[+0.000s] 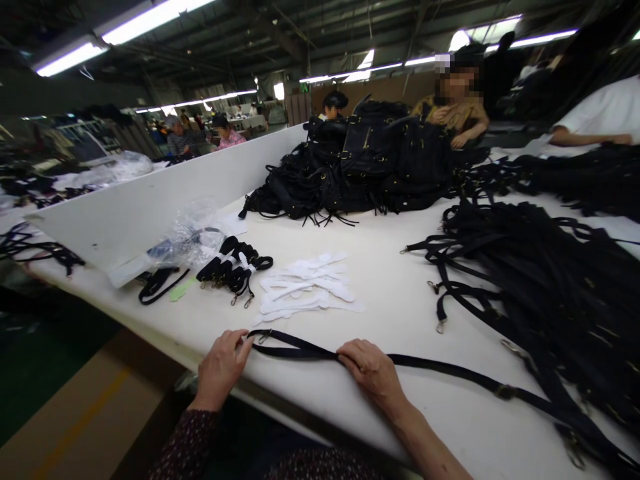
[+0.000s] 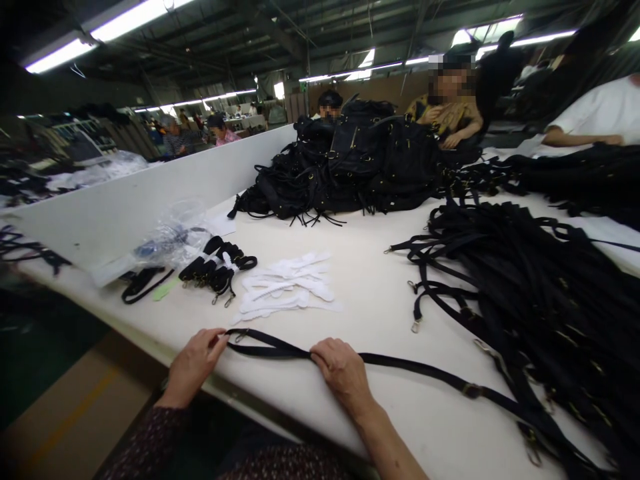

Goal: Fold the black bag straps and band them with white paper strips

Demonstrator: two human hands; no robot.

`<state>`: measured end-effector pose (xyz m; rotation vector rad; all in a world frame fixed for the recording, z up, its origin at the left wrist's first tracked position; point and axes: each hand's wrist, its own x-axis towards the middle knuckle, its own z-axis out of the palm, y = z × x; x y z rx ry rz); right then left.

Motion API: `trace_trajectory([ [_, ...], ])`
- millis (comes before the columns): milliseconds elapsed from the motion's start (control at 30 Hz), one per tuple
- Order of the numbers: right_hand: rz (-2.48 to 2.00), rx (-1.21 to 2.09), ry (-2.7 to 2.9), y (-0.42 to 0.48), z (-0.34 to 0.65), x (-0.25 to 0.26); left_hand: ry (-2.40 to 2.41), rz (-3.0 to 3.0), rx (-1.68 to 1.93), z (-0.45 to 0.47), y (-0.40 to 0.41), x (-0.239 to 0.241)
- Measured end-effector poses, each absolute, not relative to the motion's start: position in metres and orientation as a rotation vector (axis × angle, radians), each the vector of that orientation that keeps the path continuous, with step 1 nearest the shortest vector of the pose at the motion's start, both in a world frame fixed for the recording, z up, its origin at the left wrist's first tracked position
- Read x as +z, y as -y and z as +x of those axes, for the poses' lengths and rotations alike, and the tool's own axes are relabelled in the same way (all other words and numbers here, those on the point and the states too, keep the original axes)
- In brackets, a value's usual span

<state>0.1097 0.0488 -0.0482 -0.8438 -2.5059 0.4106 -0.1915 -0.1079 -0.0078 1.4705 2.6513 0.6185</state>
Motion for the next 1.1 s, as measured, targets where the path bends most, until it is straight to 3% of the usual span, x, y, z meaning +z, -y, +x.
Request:
trace_trajectory([
  [100, -0.840, 0.417, 2.506, -0.049, 0.110, -0.049, -2.647, 1.402, 0.498, -0.185, 0.104, 0.001],
  [367, -0.864, 0.455, 2.507, -0.048, 0.111, -0.048, -2.320, 0.942, 0.822, -0.182, 0.093, 0.018],
  [600, -0.836, 0.471, 2.488, -0.049, 0.112, -0.052, -1.492, 0.246, 1.361, -0.183, 0.105, 0.014],
  [900, -0.841, 0.453, 2.479, -0.049, 0.111, -0.053, -1.160, 0.110, 1.260, -0.177, 0.125, 0.006],
  [1100, -0.862, 0.444, 2.494, -0.048, 0.111, -0.052, -1.287, 0.343, 1.280, -0.172, 0.112, 0.022],
])
